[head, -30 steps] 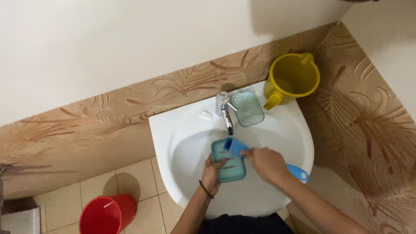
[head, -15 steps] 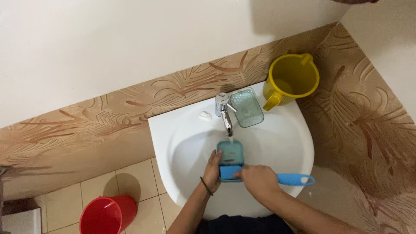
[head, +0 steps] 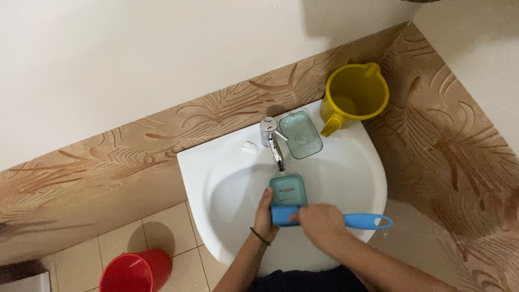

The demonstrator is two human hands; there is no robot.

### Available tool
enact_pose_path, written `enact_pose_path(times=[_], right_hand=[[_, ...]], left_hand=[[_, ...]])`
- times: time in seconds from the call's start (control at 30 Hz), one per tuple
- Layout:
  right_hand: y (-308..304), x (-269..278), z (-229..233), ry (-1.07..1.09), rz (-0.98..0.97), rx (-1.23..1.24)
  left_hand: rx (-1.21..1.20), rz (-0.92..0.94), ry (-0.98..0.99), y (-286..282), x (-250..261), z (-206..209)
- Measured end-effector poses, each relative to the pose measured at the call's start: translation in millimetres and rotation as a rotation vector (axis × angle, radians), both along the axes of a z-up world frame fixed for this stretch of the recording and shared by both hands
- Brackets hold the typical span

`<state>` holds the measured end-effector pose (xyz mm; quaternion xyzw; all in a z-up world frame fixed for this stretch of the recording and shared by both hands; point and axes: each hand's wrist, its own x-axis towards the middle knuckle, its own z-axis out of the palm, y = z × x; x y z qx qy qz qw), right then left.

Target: The person cleans a plastic soap dish and a sink basin by hand using a brush and water, then rinses their hands and the faucet area.

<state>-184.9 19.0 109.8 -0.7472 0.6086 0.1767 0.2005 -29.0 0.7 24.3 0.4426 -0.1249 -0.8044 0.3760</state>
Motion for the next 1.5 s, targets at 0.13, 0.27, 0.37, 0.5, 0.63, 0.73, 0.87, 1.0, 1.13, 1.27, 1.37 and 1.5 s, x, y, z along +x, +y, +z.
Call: enact_pose_path(times=[0.13, 0.27, 0.37, 0.5, 0.63, 0.73, 0.87, 1.0, 1.13, 1.27, 1.37, 1.5], right_hand=[[-20.4, -0.4, -7.3, 0.038, -0.242, -0.185], [-5.0, 11.7, -33.8, 0.005, -0.143, -0.120], [3.4, -1.1, -39.3, 0.031, -0.083, -0.123], [-18.0, 1.4, -32.5, -0.035, -0.198, -0.206], [-23.2, 16.2, -24.4, -0.001, -0.194, -0.066], [-13.0, 2.9, -14.9, 0.010, -0.063, 0.063], [-25.7, -53.4, -19.9, -0.071, -0.196, 0.048], [-51.8, -69.3, -79.8, 0.124, -0.036, -0.603], [-50.8, -8.7, -143.0, -0.225, 0.009, -0.233], [-33.4, 29.3, -135.1, -0.294, 0.128, -0.334], [-45.0, 39.5, -113.8, -0.264, 0.048, -0.110], [-43.6, 40.0, -105.8, -0.224, 0.098, 0.065]], left_hand=[[-0.052, 0.035, 0.253, 6.4, -15.6, -2.1], [-0.050, 0.163, 0.033, -0.2, -13.7, -24.3], [-0.046, 0.190, -0.214, -1.0, -8.6, -39.5], [-0.165, 0.197, -0.184, -2.2, -16.6, -46.8], [-0.022, 0.197, -0.197, -11.5, -8.3, -49.9], [0.056, 0.223, -0.410, -9.7, 8.1, -59.5], [-0.117, 0.339, -0.518, -6.9, 42.4, -60.7], [-0.297, 0.387, -0.524, -5.6, 66.8, -34.0], [-0.232, 0.417, -0.602, -2.5, 80.5, 2.6], [-0.230, 0.411, -0.612, 10.1, 94.3, 21.7], [-0.207, 0.411, -0.616, 18.1, 99.9, 31.2], [-0.096, 0.394, -0.590, 20.5, 98.5, 44.2]])
